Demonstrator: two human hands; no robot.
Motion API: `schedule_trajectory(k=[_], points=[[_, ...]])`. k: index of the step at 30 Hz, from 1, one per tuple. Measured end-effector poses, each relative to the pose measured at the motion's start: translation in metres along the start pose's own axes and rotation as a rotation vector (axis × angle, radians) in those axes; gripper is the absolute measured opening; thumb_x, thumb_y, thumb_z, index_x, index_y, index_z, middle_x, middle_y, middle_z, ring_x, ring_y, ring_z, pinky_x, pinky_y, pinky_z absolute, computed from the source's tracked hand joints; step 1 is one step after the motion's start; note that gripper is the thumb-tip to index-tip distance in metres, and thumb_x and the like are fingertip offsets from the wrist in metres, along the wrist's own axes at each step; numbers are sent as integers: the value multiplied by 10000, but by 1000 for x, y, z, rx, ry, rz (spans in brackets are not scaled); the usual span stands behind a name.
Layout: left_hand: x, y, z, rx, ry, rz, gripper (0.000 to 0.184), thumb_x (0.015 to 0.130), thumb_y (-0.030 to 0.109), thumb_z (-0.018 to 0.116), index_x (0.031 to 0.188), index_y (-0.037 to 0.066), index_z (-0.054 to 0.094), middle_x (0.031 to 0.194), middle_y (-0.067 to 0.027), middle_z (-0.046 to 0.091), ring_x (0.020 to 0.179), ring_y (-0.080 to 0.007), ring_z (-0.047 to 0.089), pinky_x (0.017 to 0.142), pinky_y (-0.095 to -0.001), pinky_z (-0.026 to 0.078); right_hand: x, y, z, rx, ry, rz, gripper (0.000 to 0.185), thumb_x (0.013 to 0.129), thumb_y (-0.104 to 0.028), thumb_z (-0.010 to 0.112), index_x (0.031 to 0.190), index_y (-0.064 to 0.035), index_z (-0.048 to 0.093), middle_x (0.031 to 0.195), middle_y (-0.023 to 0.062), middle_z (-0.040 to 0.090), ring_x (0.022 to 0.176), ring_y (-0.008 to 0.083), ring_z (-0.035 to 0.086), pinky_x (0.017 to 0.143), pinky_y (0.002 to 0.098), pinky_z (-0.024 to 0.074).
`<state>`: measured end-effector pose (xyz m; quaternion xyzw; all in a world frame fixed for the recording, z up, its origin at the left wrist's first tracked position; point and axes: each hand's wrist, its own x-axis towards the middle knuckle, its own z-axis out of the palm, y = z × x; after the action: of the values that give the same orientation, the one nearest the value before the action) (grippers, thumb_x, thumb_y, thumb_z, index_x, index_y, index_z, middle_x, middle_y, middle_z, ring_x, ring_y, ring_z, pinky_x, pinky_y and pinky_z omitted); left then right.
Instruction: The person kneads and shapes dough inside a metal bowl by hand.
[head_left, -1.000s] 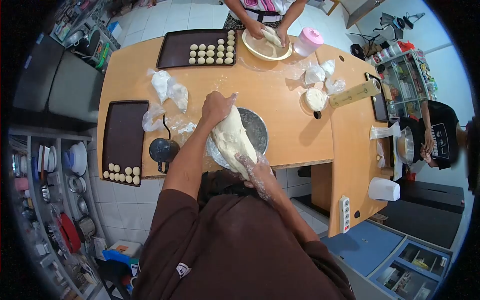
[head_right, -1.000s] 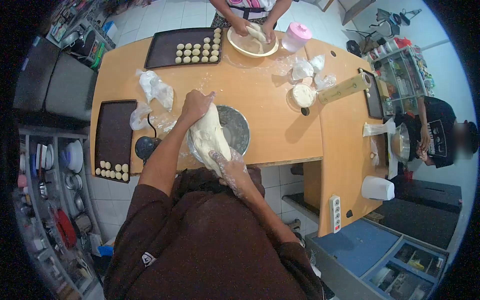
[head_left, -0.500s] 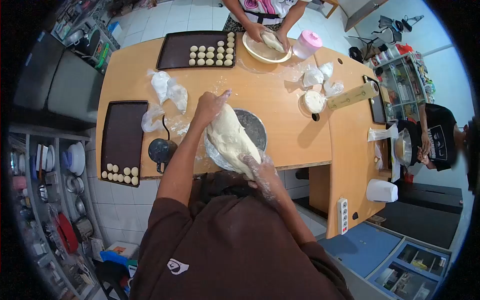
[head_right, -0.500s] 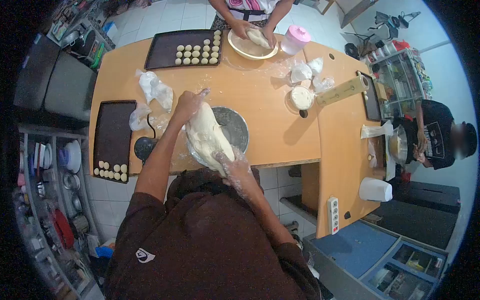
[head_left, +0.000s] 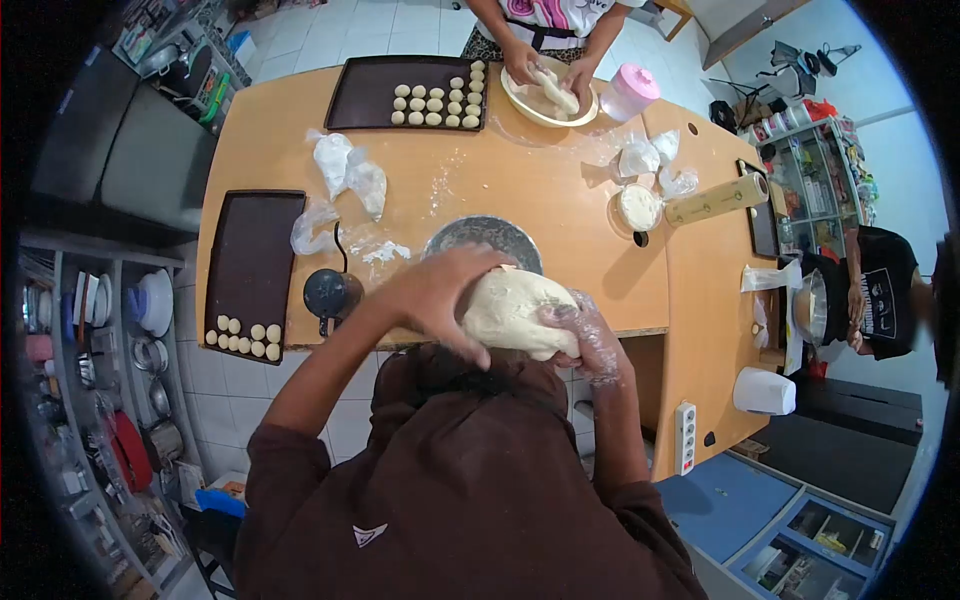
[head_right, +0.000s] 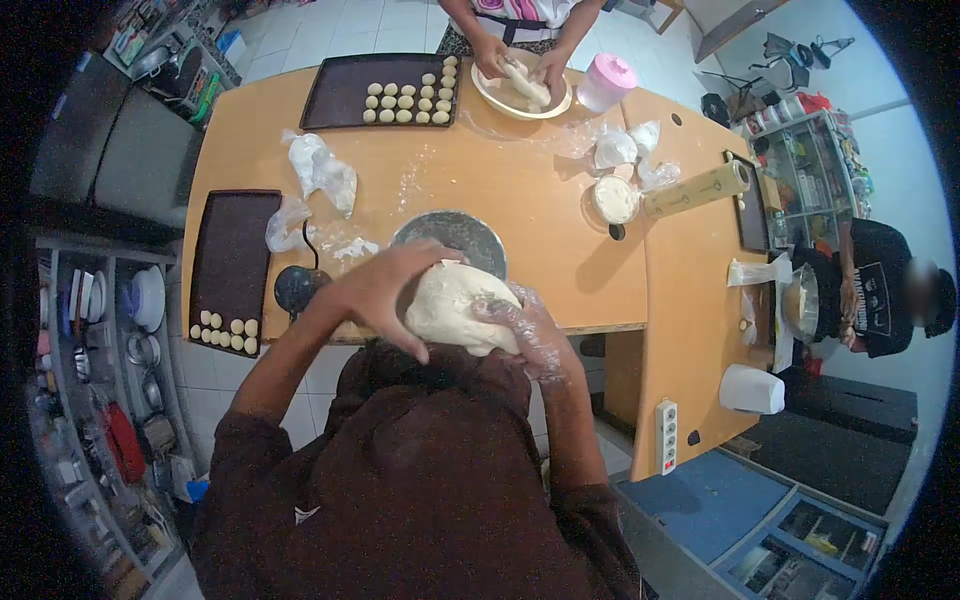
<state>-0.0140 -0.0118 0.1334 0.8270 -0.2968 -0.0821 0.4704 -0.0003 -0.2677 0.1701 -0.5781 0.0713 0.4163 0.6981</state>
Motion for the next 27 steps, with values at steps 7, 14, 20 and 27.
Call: schedule_trajectory(k=[7,14,20,27], points=[[6,-9,51,-18,380,25,884,571,348,929,1296,11,551,1205,-185,628,1149,-369,594,1002,-443,461,3,-23,-1,-107,43,-23,344,894,-279,707,1048,15,616,683,35,590,422,58,475,313,188,287],[4,-37,79,-681,170,-228,643,648,121,902,1230,21,646,1140,-60,704,1060,-154,626,974,-348,481,14,-51,-5,-428,118,225,740,957,-685,448,1125,12,630,732,81,639,501,141,552,459,269,453],[-4,-25,82,-983,212,-246,608,691,104,909,1234,15,649,1139,-51,703,1071,-153,615,984,-331,470,60,-25,-79,-500,246,-231,921,905,-800,387,1499,-97,416,1383,276,475,1217,348,525,1058,514,410],[-23,-18,65,-1456,35,-638,655,715,103,883,1290,-20,594,1214,-109,668,1108,-199,638,960,-368,515,85,11,14,341,-602,-516,1266,727,-738,711,1615,-145,32,1566,354,230,1447,463,315,1191,555,274]])
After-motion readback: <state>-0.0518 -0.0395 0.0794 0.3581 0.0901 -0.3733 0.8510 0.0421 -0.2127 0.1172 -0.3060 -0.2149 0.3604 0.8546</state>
